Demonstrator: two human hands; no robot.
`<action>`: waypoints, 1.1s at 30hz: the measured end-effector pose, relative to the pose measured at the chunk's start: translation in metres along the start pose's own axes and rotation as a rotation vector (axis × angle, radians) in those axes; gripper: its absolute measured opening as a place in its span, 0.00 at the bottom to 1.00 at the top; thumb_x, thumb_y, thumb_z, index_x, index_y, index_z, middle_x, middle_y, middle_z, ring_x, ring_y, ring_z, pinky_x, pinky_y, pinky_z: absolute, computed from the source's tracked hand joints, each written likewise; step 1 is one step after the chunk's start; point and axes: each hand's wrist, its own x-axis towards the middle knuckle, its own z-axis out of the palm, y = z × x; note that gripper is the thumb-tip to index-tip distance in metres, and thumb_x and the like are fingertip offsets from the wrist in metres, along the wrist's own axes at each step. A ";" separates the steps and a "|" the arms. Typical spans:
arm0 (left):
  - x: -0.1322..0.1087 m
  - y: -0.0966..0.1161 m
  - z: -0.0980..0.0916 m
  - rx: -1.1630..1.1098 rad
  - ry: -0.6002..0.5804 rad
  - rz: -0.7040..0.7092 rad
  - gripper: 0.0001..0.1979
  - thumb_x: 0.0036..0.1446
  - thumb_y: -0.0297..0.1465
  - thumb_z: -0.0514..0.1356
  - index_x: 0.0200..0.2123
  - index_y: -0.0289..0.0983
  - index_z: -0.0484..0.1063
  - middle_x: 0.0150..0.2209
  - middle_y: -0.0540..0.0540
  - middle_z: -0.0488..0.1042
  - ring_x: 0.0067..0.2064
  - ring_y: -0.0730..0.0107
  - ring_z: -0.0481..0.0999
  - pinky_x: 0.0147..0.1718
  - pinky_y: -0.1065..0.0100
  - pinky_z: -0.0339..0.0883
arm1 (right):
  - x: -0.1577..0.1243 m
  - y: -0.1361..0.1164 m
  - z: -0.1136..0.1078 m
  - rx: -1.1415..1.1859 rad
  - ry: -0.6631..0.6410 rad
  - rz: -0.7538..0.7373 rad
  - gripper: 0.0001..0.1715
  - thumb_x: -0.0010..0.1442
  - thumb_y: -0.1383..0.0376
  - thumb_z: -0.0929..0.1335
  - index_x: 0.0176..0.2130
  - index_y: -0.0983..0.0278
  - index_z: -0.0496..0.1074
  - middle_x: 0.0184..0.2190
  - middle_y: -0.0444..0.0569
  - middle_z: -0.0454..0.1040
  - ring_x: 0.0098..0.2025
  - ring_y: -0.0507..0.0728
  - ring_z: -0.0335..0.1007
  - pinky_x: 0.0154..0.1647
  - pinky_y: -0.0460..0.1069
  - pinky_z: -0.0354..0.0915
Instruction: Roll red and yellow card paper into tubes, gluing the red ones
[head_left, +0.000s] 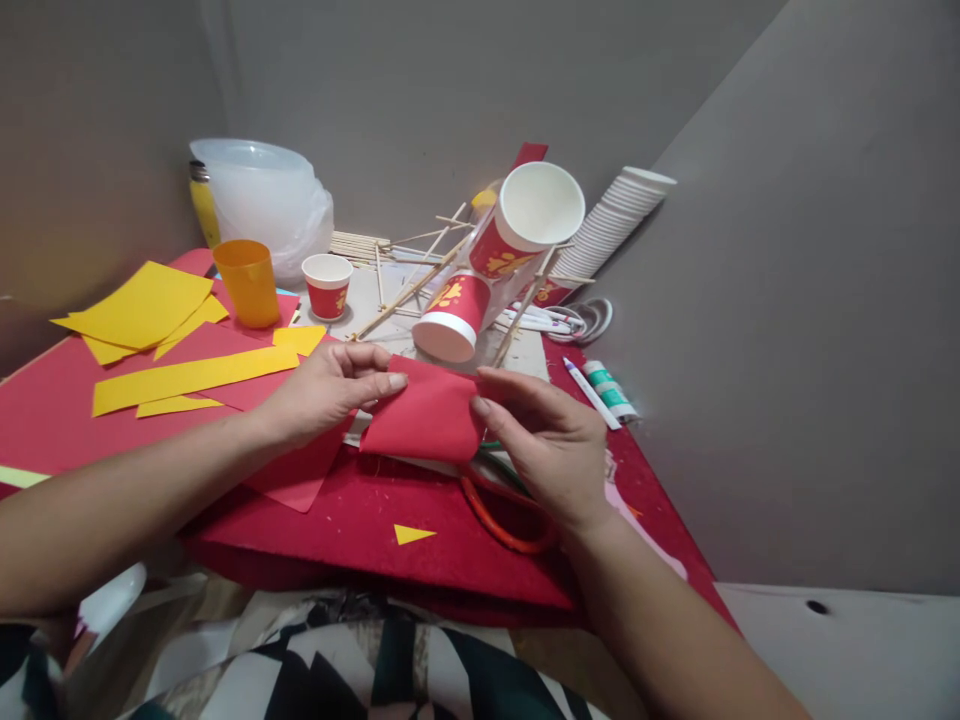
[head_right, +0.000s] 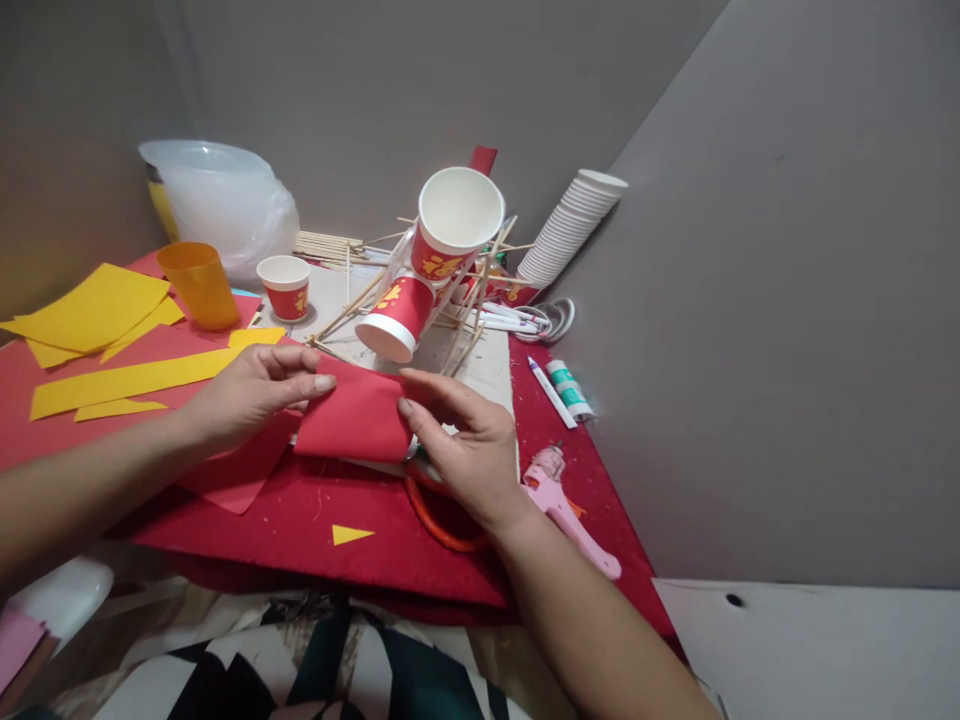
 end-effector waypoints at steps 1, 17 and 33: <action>0.000 0.001 0.000 0.001 0.007 0.009 0.21 0.37 0.38 0.78 0.29 0.35 0.75 0.25 0.53 0.75 0.27 0.78 0.71 0.29 0.74 0.65 | 0.000 0.000 0.000 0.027 0.021 0.013 0.14 0.56 0.65 0.76 0.45 0.55 0.82 0.40 0.46 0.85 0.39 0.55 0.82 0.41 0.49 0.78; -0.002 -0.001 -0.003 0.151 0.095 0.140 0.16 0.47 0.40 0.75 0.29 0.35 0.76 0.26 0.53 0.74 0.27 0.78 0.69 0.29 0.76 0.66 | 0.009 -0.005 -0.003 0.227 -0.137 0.224 0.33 0.52 0.39 0.73 0.45 0.60 0.80 0.39 0.48 0.82 0.39 0.57 0.78 0.34 0.48 0.74; -0.006 0.001 0.002 0.238 0.039 0.148 0.16 0.50 0.42 0.73 0.30 0.36 0.78 0.24 0.53 0.73 0.25 0.78 0.67 0.27 0.75 0.64 | 0.005 -0.007 0.003 0.229 -0.135 0.333 0.19 0.49 0.49 0.78 0.27 0.62 0.81 0.23 0.44 0.78 0.24 0.51 0.68 0.24 0.46 0.66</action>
